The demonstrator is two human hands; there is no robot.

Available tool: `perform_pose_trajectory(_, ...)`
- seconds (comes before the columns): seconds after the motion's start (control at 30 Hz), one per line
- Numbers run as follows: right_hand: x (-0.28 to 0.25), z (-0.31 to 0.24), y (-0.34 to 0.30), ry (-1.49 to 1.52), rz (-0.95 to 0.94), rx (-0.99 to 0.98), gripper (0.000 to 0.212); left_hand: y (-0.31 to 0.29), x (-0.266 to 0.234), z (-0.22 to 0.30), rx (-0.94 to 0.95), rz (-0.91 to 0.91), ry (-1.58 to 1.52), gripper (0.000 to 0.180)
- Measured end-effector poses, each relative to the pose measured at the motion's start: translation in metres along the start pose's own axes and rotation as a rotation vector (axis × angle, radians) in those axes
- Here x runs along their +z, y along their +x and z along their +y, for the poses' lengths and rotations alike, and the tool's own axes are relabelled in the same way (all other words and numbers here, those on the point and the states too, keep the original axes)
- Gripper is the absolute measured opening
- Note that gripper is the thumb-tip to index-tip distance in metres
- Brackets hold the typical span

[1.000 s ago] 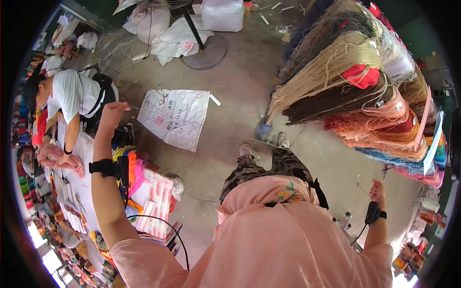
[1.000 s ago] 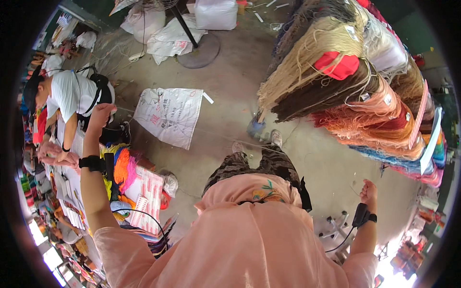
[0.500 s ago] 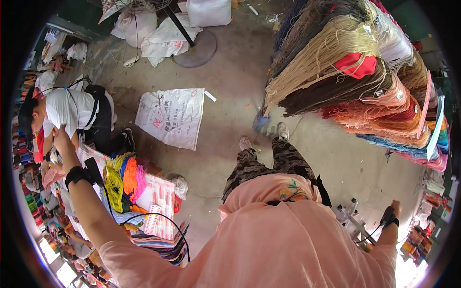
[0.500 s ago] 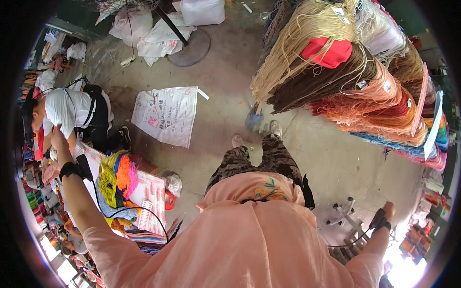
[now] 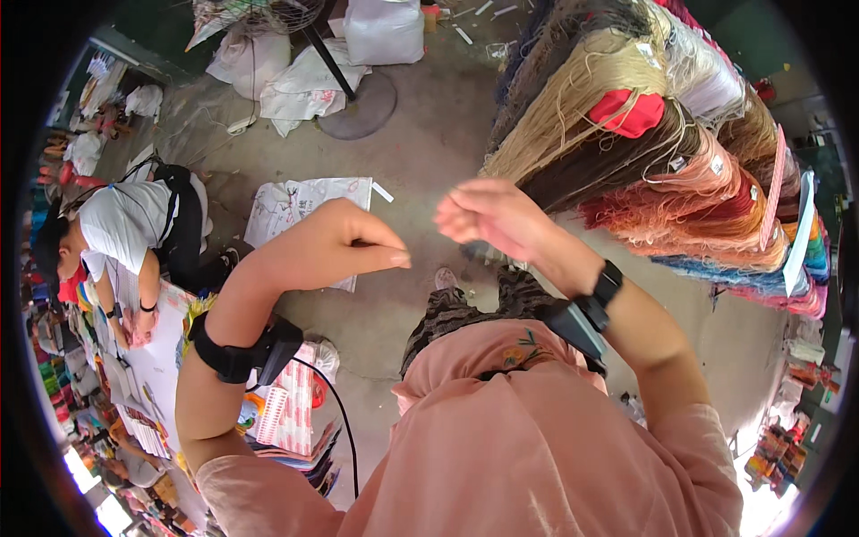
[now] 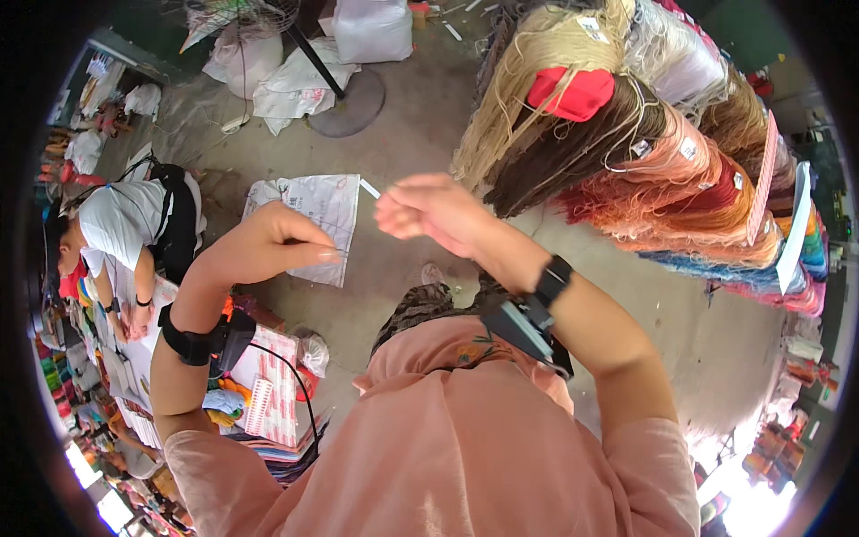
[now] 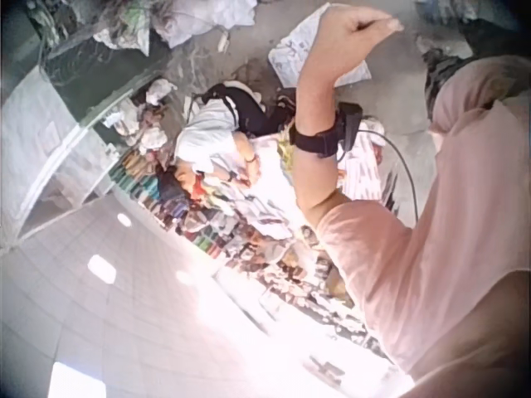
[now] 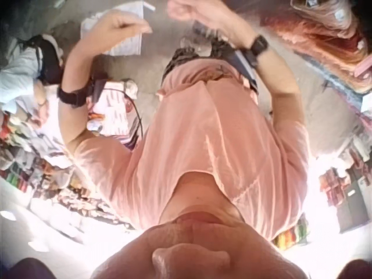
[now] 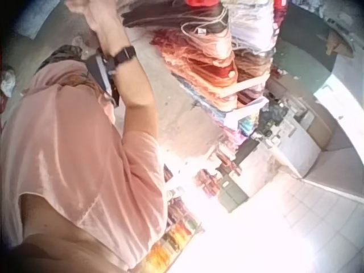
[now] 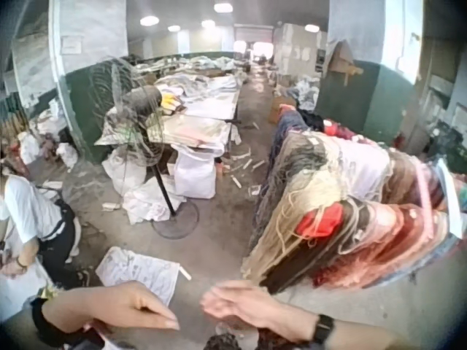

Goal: The person pulls strands of thread from various bundles on a rack and threads them through the holes of a pink organizer, tying them into loops. They repeat this process for different colors while referring to a printed list.

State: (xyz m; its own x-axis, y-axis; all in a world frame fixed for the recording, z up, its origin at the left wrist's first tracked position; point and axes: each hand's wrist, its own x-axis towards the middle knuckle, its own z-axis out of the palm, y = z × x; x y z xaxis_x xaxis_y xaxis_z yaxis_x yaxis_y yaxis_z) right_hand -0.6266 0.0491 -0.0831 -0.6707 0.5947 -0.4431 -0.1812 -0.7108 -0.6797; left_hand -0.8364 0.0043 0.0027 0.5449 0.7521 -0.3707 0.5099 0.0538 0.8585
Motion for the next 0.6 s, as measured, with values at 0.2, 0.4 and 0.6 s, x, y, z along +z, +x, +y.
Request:
perform_pose_trajectory(0.2,0.047,-0.019,0.028,-0.095,-0.201,0.089,0.020,0.001,-0.005,-0.011,0.034,0.259,-0.139,0.016)
perform_pose_trajectory(0.4,0.050,-0.056,0.029,-0.227,-0.366,0.110,0.020,-0.015,-0.025,-0.038,-0.054,0.517,-0.290,0.016)
perform_pose_trajectory(0.6,0.055,-0.088,0.022,-0.341,-0.349,0.103,0.018,-0.026,-0.040,-0.105,-0.104,0.679,-0.422,0.016)
